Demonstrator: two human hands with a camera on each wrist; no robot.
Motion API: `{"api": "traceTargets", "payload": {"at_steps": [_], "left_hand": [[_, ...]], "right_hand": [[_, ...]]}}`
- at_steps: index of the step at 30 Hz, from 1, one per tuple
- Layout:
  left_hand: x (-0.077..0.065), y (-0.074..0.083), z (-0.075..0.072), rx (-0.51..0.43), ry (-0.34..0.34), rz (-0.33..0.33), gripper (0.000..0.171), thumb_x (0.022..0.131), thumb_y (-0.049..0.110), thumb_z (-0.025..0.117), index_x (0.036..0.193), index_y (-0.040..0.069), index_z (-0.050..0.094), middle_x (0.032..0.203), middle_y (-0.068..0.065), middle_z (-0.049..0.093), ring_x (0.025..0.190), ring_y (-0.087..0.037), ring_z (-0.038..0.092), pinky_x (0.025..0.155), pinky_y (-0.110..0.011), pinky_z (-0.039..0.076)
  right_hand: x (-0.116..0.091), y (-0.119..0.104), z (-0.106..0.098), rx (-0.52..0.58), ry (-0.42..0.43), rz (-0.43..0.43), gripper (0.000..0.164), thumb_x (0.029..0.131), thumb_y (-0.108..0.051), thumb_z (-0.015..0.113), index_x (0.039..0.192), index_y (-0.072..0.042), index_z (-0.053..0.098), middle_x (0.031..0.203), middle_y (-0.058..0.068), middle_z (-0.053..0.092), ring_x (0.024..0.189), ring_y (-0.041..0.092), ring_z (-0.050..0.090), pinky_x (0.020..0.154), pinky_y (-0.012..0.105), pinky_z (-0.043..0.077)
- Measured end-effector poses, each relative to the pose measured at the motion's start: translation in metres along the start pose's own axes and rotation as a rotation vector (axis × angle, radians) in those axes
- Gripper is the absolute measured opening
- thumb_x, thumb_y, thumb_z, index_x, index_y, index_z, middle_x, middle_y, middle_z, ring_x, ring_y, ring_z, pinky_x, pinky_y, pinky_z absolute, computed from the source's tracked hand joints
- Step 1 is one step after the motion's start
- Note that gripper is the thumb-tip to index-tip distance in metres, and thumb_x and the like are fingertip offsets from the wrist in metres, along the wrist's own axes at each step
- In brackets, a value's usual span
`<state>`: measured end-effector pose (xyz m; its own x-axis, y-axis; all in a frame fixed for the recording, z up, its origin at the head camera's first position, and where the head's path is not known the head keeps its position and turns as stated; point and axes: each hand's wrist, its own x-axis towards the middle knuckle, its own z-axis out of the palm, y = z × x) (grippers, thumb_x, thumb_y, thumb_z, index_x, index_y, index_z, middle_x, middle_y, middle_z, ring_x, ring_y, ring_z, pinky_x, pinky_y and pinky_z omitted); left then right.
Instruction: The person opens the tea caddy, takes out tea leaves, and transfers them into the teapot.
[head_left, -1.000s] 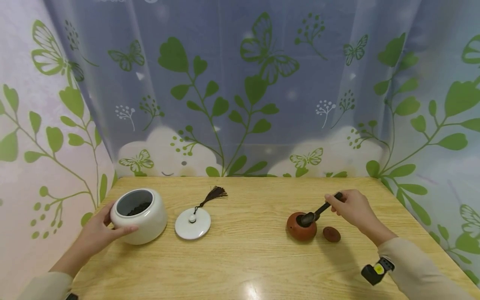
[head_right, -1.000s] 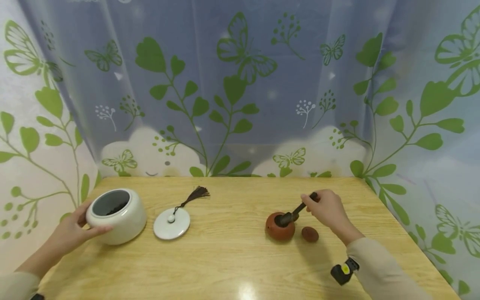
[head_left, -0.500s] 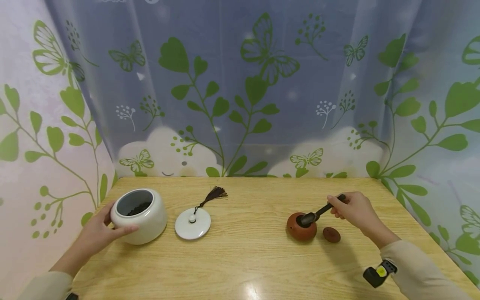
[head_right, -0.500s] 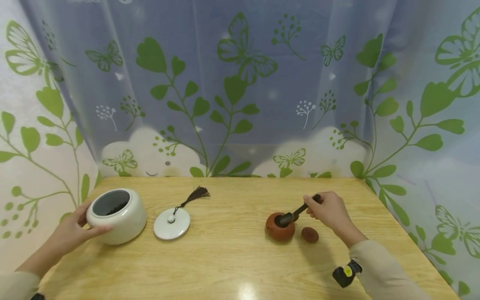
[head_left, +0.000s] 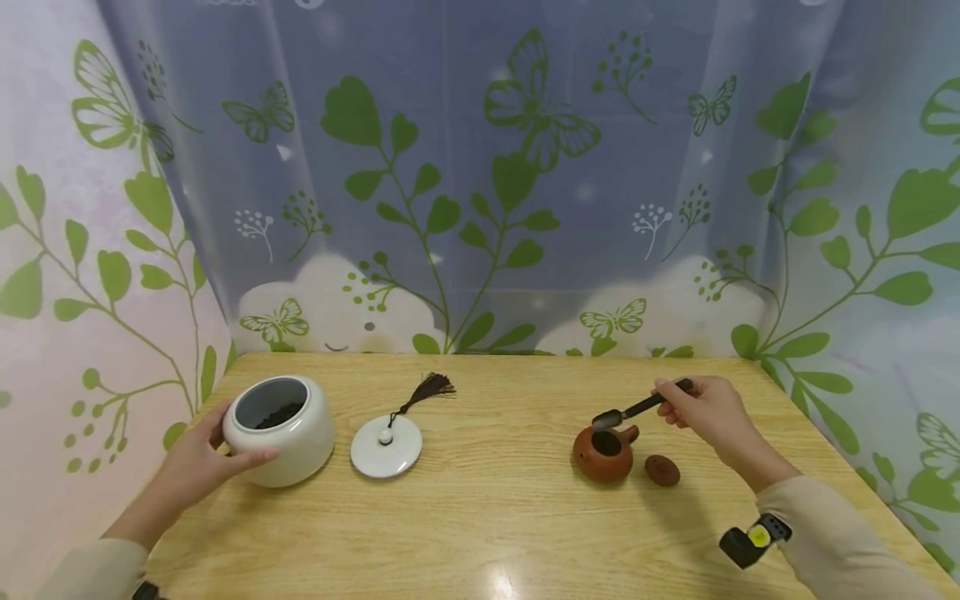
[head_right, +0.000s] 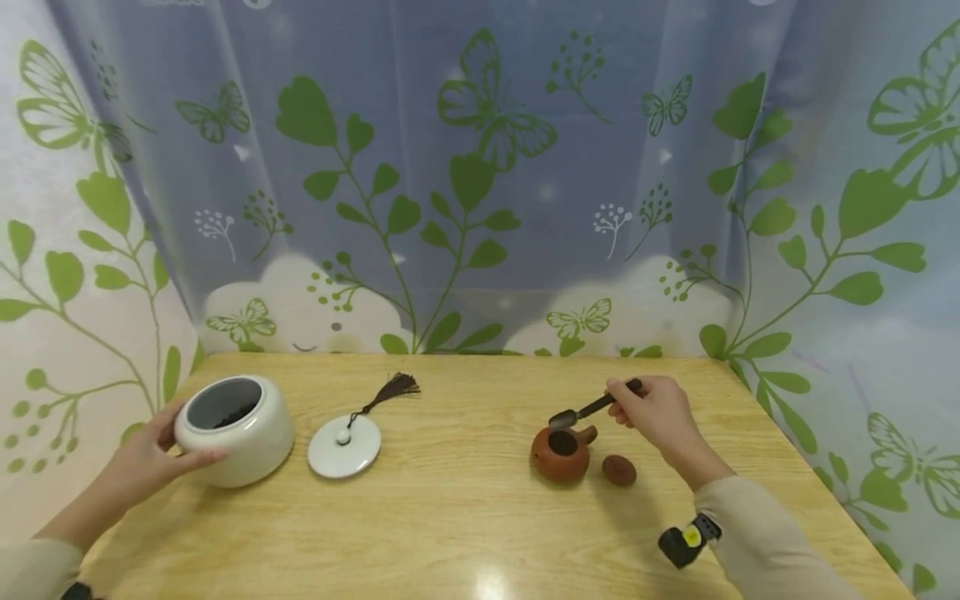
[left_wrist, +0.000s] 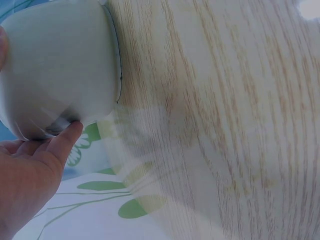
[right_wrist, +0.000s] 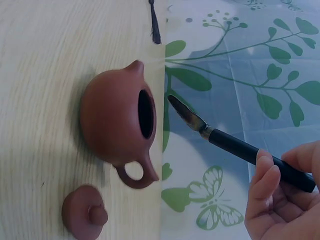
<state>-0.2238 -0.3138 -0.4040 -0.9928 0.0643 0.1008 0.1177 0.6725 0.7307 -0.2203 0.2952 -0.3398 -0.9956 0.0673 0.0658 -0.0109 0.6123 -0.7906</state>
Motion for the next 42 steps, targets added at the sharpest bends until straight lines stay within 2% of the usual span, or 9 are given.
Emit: {"api": "traceTargets", "payload": {"at_steps": [9,14,22,29,42], "left_hand": [[-0.001,0.0,0.0,0.011,0.0,0.004,0.104,0.079,0.039,0.079,0.15,-0.005,0.017,0.146,-0.032,0.033,0.131,-0.053,0.034,0.1,-0.064,0.035],[0.0,-0.001,0.001,0.013,0.006,0.015,0.103,0.079,0.038,0.079,0.15,-0.005,0.018,0.146,-0.032,0.034,0.131,-0.053,0.034,0.1,-0.063,0.035],[0.001,-0.002,0.002,0.013,0.005,0.019,0.1,0.079,0.035,0.079,0.15,-0.003,0.019,0.146,-0.031,0.034,0.131,-0.052,0.034,0.1,-0.063,0.035],[0.0,-0.004,0.001,0.008,0.0,0.002,0.103,0.08,0.037,0.079,0.151,-0.004,0.016,0.147,-0.033,0.031,0.131,-0.054,0.031,0.101,-0.064,0.034],[0.0,-0.004,0.001,0.0,-0.006,-0.007,0.103,0.08,0.036,0.078,0.151,-0.004,0.016,0.148,-0.032,0.031,0.132,-0.053,0.032,0.101,-0.063,0.034]], "right_hand": [[0.007,-0.017,0.019,0.089,-0.024,-0.009,0.046,0.099,-0.035,0.053,0.103,0.009,0.065,0.073,0.001,0.068,0.066,0.011,0.063,0.063,0.024,0.055],[0.012,-0.026,0.033,0.129,-0.046,-0.02,0.046,0.099,-0.036,0.053,0.106,0.008,0.065,0.073,-0.001,0.067,0.068,0.012,0.063,0.064,0.024,0.055],[0.015,-0.044,0.058,0.218,-0.11,-0.028,0.042,0.099,-0.032,0.054,0.108,0.007,0.066,0.074,0.001,0.067,0.068,0.011,0.062,0.065,0.025,0.055],[0.02,-0.057,0.09,0.29,-0.16,-0.06,0.036,0.098,-0.027,0.056,0.101,0.007,0.069,0.072,0.003,0.067,0.068,0.017,0.063,0.064,0.026,0.055],[0.02,-0.083,0.148,0.463,-0.204,-0.069,0.031,0.097,-0.022,0.058,0.099,0.007,0.069,0.069,0.002,0.066,0.063,0.012,0.062,0.064,0.026,0.054]]}}
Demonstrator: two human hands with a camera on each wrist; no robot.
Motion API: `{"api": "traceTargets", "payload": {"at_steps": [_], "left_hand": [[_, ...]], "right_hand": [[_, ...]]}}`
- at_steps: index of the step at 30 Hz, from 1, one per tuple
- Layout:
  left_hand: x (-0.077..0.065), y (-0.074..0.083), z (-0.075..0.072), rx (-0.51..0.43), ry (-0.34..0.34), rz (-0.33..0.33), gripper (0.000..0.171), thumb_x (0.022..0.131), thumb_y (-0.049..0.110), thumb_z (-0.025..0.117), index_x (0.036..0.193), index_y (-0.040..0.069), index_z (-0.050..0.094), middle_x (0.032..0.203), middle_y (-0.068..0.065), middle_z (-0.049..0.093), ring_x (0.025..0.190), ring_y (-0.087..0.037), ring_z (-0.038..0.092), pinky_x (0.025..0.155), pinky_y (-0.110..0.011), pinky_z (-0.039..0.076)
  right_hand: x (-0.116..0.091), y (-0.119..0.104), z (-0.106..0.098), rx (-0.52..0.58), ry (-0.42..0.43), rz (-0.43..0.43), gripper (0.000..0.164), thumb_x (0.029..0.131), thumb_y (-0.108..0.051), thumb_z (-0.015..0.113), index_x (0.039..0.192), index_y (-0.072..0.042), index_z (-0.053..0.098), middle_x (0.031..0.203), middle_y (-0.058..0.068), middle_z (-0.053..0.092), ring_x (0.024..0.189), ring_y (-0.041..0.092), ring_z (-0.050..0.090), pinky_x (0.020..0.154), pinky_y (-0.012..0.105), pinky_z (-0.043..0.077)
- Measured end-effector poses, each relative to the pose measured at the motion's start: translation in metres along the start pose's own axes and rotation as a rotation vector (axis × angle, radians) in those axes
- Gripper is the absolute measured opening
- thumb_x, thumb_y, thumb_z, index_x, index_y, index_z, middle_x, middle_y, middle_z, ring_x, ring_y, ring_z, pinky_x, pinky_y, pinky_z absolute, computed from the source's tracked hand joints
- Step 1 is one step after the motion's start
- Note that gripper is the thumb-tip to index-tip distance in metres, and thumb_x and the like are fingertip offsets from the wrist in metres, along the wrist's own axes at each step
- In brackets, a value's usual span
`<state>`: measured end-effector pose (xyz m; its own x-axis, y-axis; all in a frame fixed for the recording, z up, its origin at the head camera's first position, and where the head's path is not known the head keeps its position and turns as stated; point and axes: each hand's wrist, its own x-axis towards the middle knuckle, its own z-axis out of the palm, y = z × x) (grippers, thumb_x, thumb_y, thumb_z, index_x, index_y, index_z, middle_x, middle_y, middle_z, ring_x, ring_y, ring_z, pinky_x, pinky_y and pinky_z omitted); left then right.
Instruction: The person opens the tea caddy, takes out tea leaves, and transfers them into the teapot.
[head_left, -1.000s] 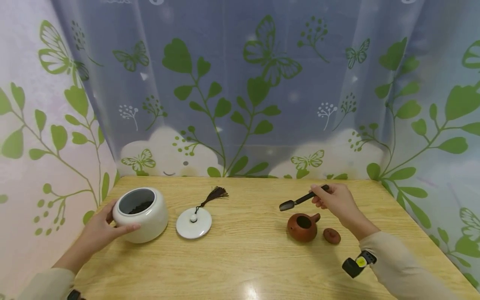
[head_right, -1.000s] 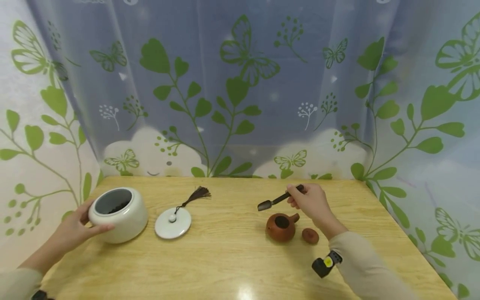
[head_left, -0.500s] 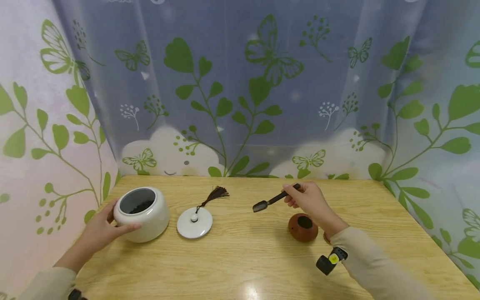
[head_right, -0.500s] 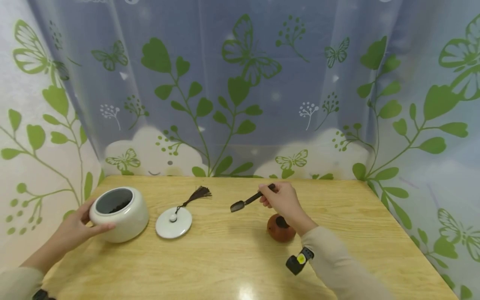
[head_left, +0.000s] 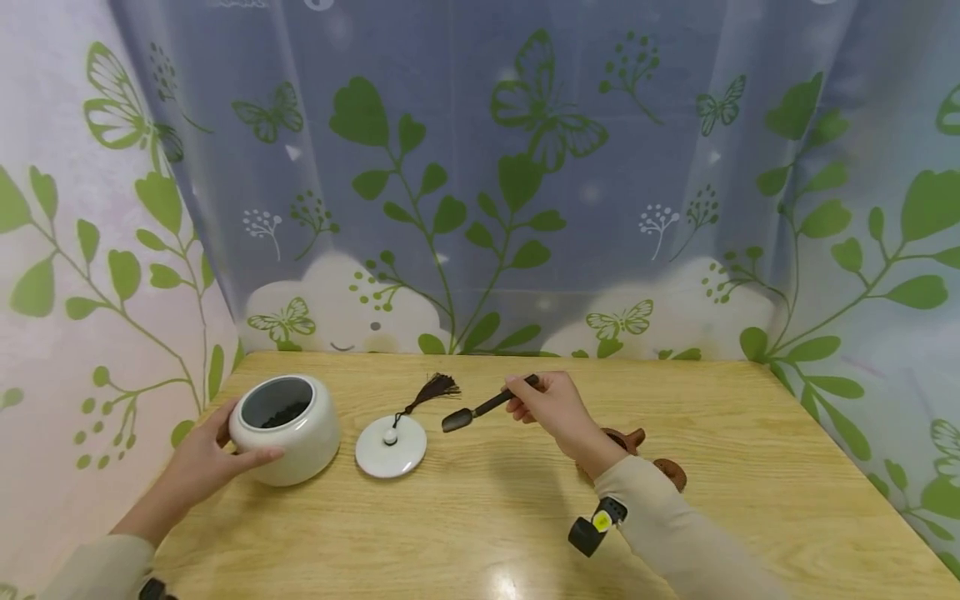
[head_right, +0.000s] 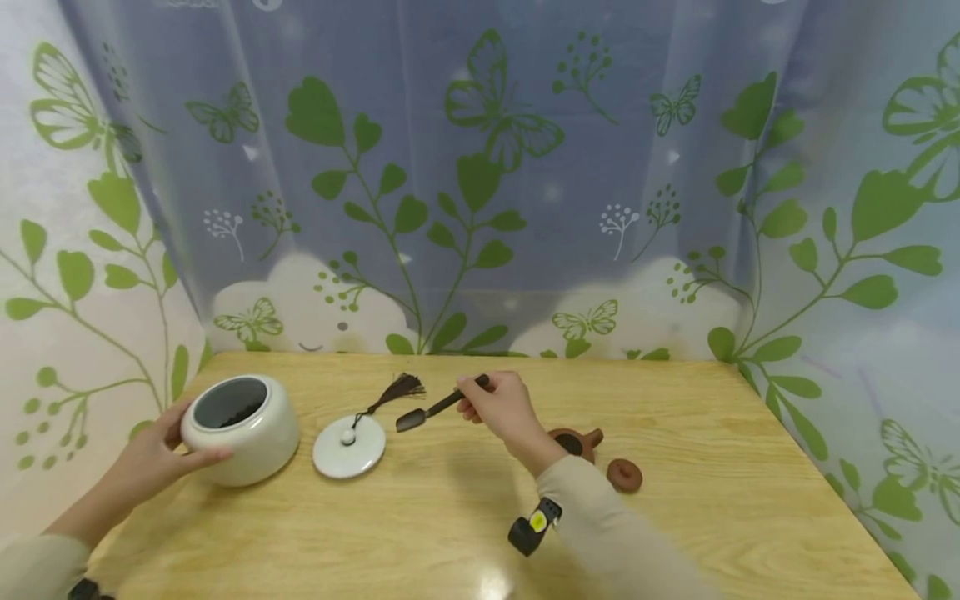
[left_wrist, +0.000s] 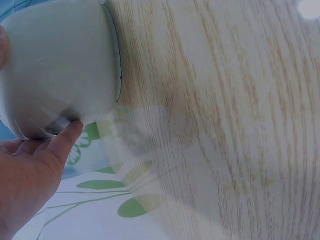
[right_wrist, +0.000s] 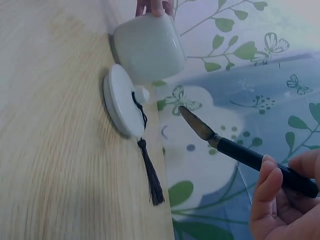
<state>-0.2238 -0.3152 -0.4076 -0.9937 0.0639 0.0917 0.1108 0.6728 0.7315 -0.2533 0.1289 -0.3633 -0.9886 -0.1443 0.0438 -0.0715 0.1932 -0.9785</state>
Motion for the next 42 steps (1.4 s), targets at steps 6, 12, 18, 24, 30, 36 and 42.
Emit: {"api": "traceTargets", "payload": {"at_steps": [6,12,18,24,30,36,42], "left_hand": [[0.0,0.001,-0.001,-0.003,-0.003,-0.007,0.104,0.079,0.039,0.078,0.151,-0.004,0.016,0.148,-0.031,0.031,0.133,-0.053,0.031,0.101,-0.063,0.033],[0.0,0.002,0.0,0.001,0.009,0.006,0.101,0.079,0.037,0.079,0.15,-0.004,0.019,0.147,-0.031,0.033,0.132,-0.052,0.033,0.101,-0.063,0.034],[0.0,0.001,-0.001,0.0,0.007,0.021,0.101,0.08,0.037,0.078,0.15,-0.004,0.018,0.146,-0.031,0.034,0.132,-0.052,0.033,0.101,-0.063,0.034],[0.0,0.001,0.0,0.005,0.006,0.02,0.099,0.081,0.033,0.078,0.15,-0.005,0.018,0.146,-0.032,0.034,0.131,-0.052,0.034,0.101,-0.062,0.035],[0.001,0.002,0.0,0.018,0.01,0.027,0.1,0.081,0.032,0.079,0.149,-0.007,0.018,0.145,-0.032,0.034,0.13,-0.052,0.035,0.101,-0.06,0.035],[0.0,0.001,0.0,0.018,0.01,0.021,0.102,0.08,0.035,0.079,0.149,-0.008,0.017,0.145,-0.033,0.034,0.13,-0.052,0.035,0.101,-0.06,0.035],[0.0,0.001,0.0,0.0,0.006,0.01,0.102,0.08,0.034,0.078,0.149,-0.008,0.016,0.146,-0.034,0.031,0.131,-0.053,0.033,0.101,-0.063,0.033]], "right_hand": [[0.005,-0.002,0.025,0.057,-0.008,-0.005,0.029,0.098,-0.021,0.057,0.097,0.006,0.069,0.068,0.002,0.065,0.061,0.011,0.061,0.061,0.024,0.053],[0.01,-0.009,0.051,0.114,-0.03,-0.014,0.028,0.097,-0.02,0.059,0.096,0.006,0.07,0.066,0.001,0.065,0.06,0.01,0.061,0.061,0.024,0.053],[0.011,-0.024,0.079,0.17,-0.05,-0.023,0.031,0.096,-0.019,0.06,0.097,0.01,0.068,0.063,0.0,0.064,0.057,0.007,0.061,0.059,0.021,0.053],[0.015,-0.029,0.104,0.221,-0.065,-0.043,0.03,0.095,-0.02,0.061,0.092,0.009,0.068,0.062,-0.001,0.063,0.056,0.006,0.061,0.056,0.018,0.051],[0.018,-0.039,0.127,0.216,-0.052,-0.055,0.029,0.094,-0.023,0.063,0.087,0.003,0.071,0.064,0.001,0.065,0.058,0.009,0.063,0.059,0.023,0.055],[0.023,-0.049,0.15,0.145,-0.055,-0.117,0.03,0.094,-0.025,0.063,0.083,0.001,0.071,0.07,0.007,0.069,0.06,0.009,0.064,0.064,0.028,0.058],[0.032,-0.055,0.172,-0.008,-0.084,-0.221,0.025,0.094,-0.029,0.063,0.088,-0.007,0.073,0.076,0.009,0.07,0.066,0.016,0.066,0.059,0.02,0.053]]}}
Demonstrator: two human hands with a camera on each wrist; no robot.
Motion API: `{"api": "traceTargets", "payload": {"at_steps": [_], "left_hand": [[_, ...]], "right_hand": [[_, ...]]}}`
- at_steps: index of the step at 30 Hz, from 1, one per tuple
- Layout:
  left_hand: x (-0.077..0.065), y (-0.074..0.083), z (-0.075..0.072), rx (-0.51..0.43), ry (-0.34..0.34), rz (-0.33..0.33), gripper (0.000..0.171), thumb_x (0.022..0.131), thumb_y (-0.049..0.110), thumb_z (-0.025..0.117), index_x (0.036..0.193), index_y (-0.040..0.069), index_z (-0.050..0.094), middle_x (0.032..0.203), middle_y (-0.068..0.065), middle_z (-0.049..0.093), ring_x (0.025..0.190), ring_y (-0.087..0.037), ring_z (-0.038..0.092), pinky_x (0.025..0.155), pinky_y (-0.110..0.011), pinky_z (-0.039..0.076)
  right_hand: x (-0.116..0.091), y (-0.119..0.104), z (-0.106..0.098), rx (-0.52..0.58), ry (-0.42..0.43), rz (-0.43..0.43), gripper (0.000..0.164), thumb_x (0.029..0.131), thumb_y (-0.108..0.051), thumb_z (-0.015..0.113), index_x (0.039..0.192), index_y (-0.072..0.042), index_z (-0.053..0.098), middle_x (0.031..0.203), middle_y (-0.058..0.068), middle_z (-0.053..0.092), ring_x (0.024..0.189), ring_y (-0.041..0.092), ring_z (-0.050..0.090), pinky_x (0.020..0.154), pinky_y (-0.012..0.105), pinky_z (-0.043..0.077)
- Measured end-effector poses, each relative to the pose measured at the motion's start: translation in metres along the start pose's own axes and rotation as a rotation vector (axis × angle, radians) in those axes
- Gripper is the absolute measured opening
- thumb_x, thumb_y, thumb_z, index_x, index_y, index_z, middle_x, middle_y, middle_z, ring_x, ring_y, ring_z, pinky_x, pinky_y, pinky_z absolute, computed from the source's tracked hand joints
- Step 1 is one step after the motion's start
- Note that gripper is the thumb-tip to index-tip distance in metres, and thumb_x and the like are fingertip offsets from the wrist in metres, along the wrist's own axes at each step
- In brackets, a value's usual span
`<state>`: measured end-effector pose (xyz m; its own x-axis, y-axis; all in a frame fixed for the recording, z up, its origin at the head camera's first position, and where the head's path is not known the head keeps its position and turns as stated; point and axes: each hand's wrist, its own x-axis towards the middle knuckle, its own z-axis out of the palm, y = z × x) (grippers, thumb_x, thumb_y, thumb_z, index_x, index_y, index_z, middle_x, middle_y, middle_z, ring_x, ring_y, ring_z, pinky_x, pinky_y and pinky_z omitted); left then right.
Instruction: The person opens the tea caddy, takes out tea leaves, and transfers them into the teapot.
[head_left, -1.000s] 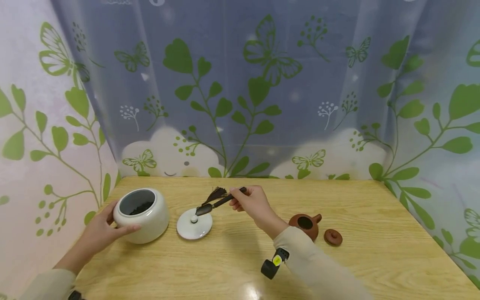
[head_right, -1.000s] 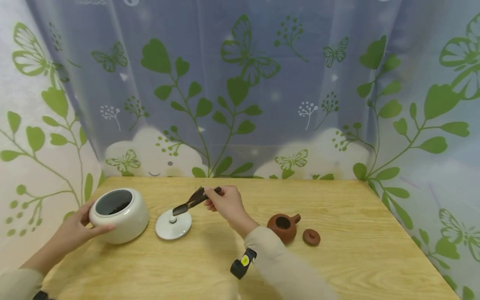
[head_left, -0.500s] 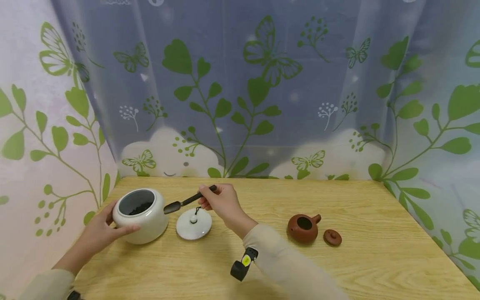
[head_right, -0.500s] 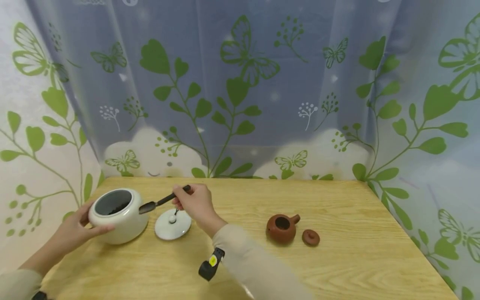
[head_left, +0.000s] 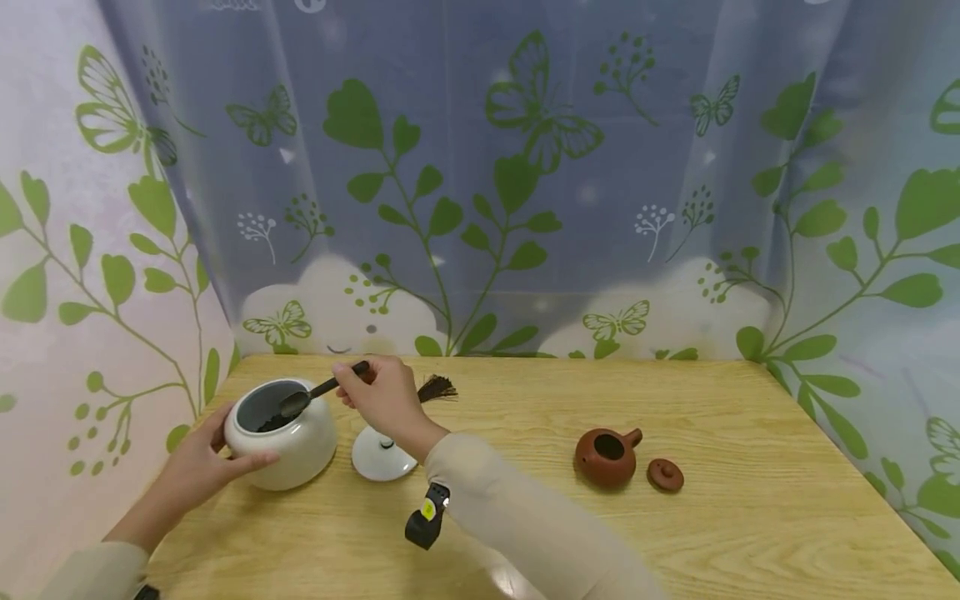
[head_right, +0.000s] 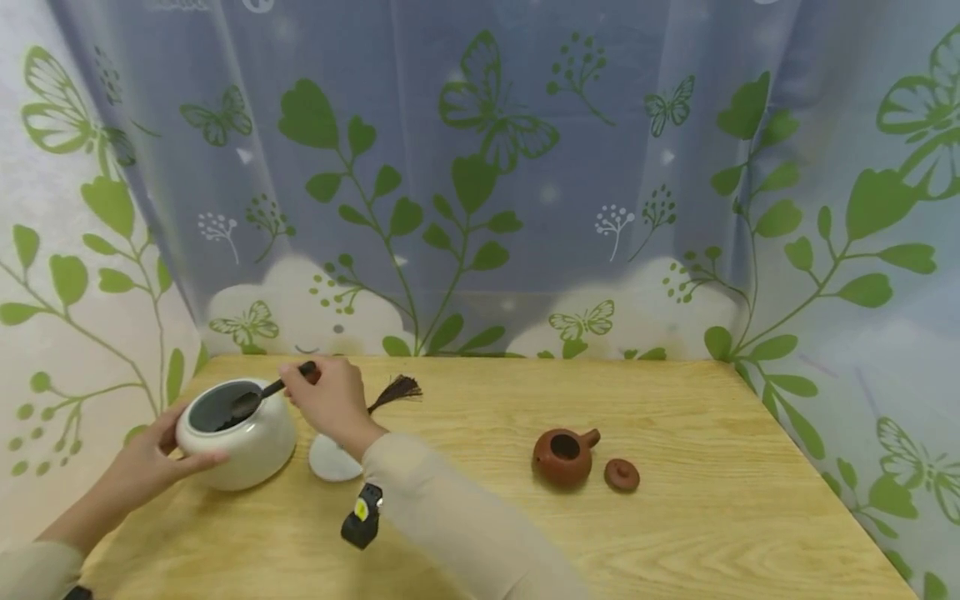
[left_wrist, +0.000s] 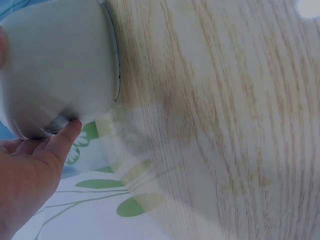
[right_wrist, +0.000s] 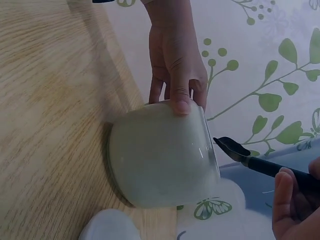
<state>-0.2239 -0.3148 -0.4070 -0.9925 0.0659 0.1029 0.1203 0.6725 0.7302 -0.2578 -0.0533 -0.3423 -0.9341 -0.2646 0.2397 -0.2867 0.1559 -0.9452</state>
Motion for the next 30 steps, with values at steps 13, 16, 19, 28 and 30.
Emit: {"api": "traceTargets", "payload": {"at_steps": [13,16,19,28,30], "left_hand": [[0.0,-0.001,0.001,0.005,0.009,0.033,0.097,0.082,0.031,0.078,0.148,-0.009,0.019,0.144,-0.033,0.034,0.131,-0.052,0.035,0.099,-0.06,0.035],[-0.001,0.001,0.001,0.003,-0.001,0.026,0.098,0.083,0.031,0.077,0.149,-0.009,0.017,0.145,-0.034,0.033,0.131,-0.052,0.034,0.099,-0.061,0.035],[-0.001,0.002,0.001,0.002,-0.01,0.016,0.099,0.083,0.032,0.076,0.149,-0.009,0.015,0.146,-0.034,0.032,0.131,-0.053,0.033,0.099,-0.062,0.035],[-0.001,0.002,0.0,0.0,-0.017,0.022,0.098,0.084,0.031,0.076,0.148,-0.011,0.014,0.145,-0.035,0.032,0.131,-0.053,0.034,0.099,-0.061,0.035],[-0.001,0.001,0.0,-0.006,-0.019,0.02,0.099,0.084,0.031,0.076,0.148,-0.011,0.014,0.145,-0.035,0.031,0.131,-0.053,0.033,0.1,-0.061,0.035]], "right_hand": [[0.016,0.017,0.035,-0.374,-0.078,-0.175,0.024,0.097,-0.032,0.058,0.105,-0.015,0.072,0.086,-0.008,0.069,0.068,-0.006,0.055,0.06,0.009,0.044],[0.018,0.017,0.04,-0.484,-0.102,-0.225,0.024,0.097,-0.032,0.057,0.107,-0.015,0.071,0.084,-0.009,0.067,0.066,-0.005,0.051,0.059,0.008,0.04],[0.021,0.017,0.043,-0.594,-0.118,-0.284,0.025,0.098,-0.033,0.055,0.107,-0.016,0.071,0.081,-0.011,0.065,0.064,-0.005,0.048,0.059,0.008,0.036],[0.022,0.014,0.051,-0.827,-0.214,-0.324,0.025,0.098,-0.035,0.054,0.105,-0.018,0.071,0.093,-0.01,0.068,0.077,-0.003,0.058,0.066,0.008,0.043],[0.023,0.014,0.053,-0.85,-0.241,-0.308,0.025,0.097,-0.035,0.054,0.102,-0.018,0.071,0.092,-0.01,0.068,0.076,-0.003,0.058,0.065,0.007,0.043]]}}
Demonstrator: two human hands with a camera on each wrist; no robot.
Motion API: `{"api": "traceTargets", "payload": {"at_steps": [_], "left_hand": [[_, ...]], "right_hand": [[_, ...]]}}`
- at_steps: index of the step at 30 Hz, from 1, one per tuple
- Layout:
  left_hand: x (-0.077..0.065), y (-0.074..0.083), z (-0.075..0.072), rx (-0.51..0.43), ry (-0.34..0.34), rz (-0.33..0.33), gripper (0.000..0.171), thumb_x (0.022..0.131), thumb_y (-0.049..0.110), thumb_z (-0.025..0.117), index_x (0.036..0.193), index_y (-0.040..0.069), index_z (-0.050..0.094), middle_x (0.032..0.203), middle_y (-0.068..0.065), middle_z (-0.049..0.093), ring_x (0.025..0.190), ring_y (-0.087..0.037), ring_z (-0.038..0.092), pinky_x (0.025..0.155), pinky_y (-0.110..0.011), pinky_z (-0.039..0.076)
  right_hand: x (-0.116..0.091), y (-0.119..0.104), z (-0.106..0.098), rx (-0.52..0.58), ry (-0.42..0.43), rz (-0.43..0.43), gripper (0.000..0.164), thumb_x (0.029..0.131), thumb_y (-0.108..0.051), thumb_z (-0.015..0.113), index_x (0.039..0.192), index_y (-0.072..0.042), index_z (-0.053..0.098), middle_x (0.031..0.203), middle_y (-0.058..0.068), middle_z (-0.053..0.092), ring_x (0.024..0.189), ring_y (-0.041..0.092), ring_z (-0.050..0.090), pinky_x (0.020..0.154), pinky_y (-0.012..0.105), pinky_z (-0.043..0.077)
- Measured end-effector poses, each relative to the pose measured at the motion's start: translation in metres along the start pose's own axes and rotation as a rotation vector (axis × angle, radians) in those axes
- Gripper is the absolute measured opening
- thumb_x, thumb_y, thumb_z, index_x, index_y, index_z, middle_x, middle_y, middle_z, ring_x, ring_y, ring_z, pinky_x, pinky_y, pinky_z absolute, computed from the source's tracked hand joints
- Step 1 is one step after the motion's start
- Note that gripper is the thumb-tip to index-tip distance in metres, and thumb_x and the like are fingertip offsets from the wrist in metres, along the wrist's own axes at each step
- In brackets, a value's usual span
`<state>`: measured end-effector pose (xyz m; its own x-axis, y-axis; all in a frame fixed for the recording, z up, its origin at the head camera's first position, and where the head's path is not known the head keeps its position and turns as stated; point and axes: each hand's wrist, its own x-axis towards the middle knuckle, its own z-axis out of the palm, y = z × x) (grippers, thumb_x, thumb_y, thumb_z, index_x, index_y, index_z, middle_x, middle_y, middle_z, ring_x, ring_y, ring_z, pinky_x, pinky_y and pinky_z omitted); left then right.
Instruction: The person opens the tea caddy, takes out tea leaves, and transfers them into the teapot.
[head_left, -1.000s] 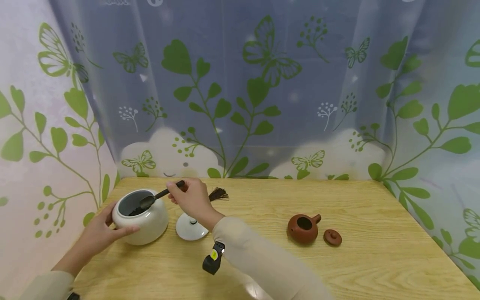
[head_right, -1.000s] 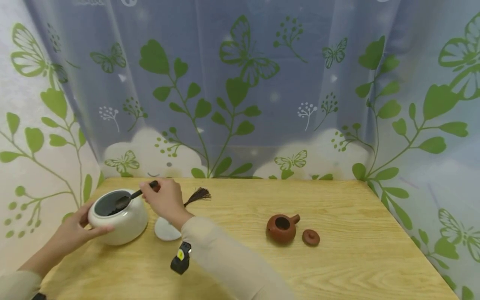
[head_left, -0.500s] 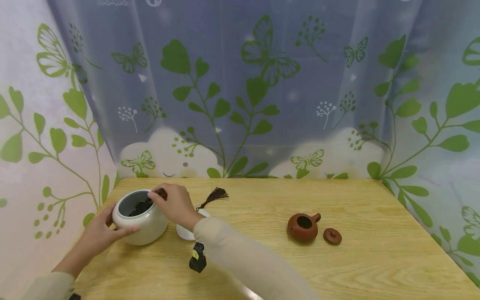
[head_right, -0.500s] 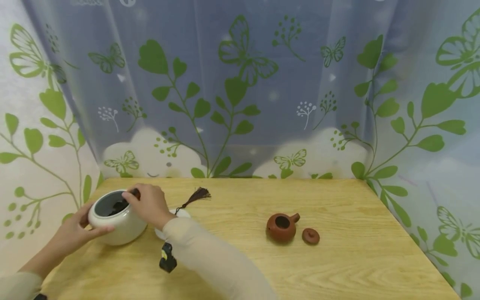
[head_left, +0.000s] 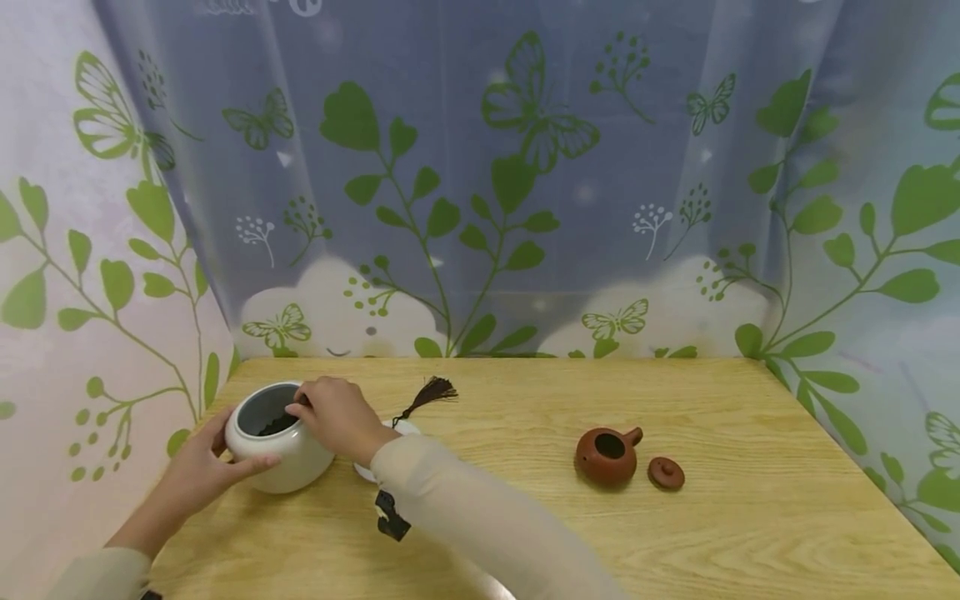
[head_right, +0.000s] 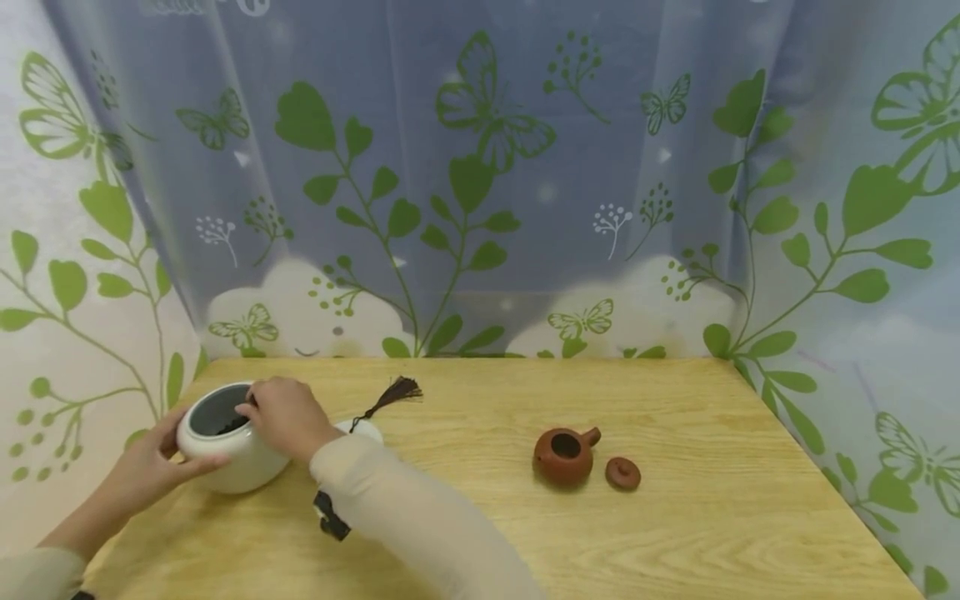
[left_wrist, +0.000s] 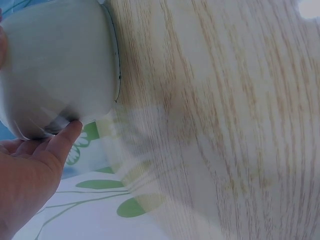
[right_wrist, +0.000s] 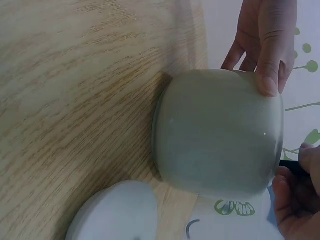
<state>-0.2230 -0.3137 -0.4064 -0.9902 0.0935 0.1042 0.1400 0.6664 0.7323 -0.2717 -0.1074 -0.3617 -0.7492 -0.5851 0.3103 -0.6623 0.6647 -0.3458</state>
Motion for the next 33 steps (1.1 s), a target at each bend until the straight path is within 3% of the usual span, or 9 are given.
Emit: {"api": "traceTargets", "payload": {"at_steps": [7,12,18,23,28,29,33], "left_hand": [[0.0,-0.001,0.002,0.005,0.002,-0.026,0.101,0.084,0.034,0.075,0.149,-0.01,0.012,0.146,-0.036,0.028,0.131,-0.054,0.031,0.101,-0.061,0.035],[0.0,-0.003,0.004,0.015,0.01,-0.03,0.102,0.083,0.035,0.076,0.149,-0.01,0.012,0.146,-0.036,0.029,0.131,-0.054,0.032,0.101,-0.06,0.036],[0.0,-0.003,0.003,0.016,0.025,-0.027,0.102,0.082,0.034,0.077,0.148,-0.011,0.014,0.145,-0.037,0.03,0.13,-0.054,0.033,0.1,-0.061,0.036],[0.0,-0.002,0.002,0.005,0.007,-0.04,0.103,0.083,0.036,0.075,0.15,-0.009,0.011,0.147,-0.036,0.028,0.132,-0.054,0.03,0.099,-0.062,0.036],[-0.001,-0.002,0.002,0.005,0.008,-0.039,0.102,0.083,0.037,0.075,0.15,-0.008,0.012,0.146,-0.035,0.03,0.132,-0.053,0.031,0.1,-0.061,0.037],[-0.001,-0.002,0.002,0.008,0.011,-0.037,0.102,0.083,0.037,0.076,0.149,-0.009,0.013,0.146,-0.035,0.03,0.132,-0.053,0.032,0.099,-0.06,0.038],[-0.001,-0.002,0.002,0.022,0.028,-0.018,0.1,0.082,0.035,0.076,0.148,-0.01,0.016,0.144,-0.034,0.033,0.131,-0.051,0.035,0.094,-0.031,0.047]], "right_hand": [[0.001,-0.005,0.001,0.062,-0.081,0.055,0.026,0.098,-0.036,0.053,0.088,-0.017,0.067,0.075,-0.012,0.061,0.058,-0.003,0.049,0.053,0.01,0.039],[0.0,-0.003,0.002,0.153,-0.039,0.078,0.035,0.1,-0.034,0.051,0.07,-0.016,0.057,0.062,-0.008,0.05,0.052,0.003,0.045,0.05,0.013,0.035],[0.0,-0.001,0.003,0.35,0.034,0.176,0.046,0.099,-0.033,0.053,0.059,-0.014,0.04,0.054,-0.004,0.036,0.046,0.007,0.033,0.046,0.017,0.029],[0.0,-0.005,0.003,0.332,0.005,0.136,0.048,0.099,-0.033,0.053,0.056,-0.015,0.039,0.051,-0.006,0.033,0.044,0.005,0.032,0.045,0.015,0.029],[-0.003,-0.008,0.006,0.414,0.054,0.211,0.048,0.097,-0.03,0.056,0.055,-0.014,0.039,0.051,-0.006,0.034,0.043,0.006,0.032,0.043,0.016,0.028],[-0.003,-0.009,0.007,0.402,0.064,0.209,0.048,0.097,-0.03,0.056,0.055,-0.014,0.039,0.05,-0.006,0.034,0.043,0.006,0.032,0.044,0.016,0.028],[-0.005,-0.014,0.013,0.296,0.069,0.146,0.046,0.098,-0.031,0.054,0.056,-0.016,0.042,0.049,-0.008,0.035,0.045,0.003,0.034,0.047,0.013,0.029]]}}
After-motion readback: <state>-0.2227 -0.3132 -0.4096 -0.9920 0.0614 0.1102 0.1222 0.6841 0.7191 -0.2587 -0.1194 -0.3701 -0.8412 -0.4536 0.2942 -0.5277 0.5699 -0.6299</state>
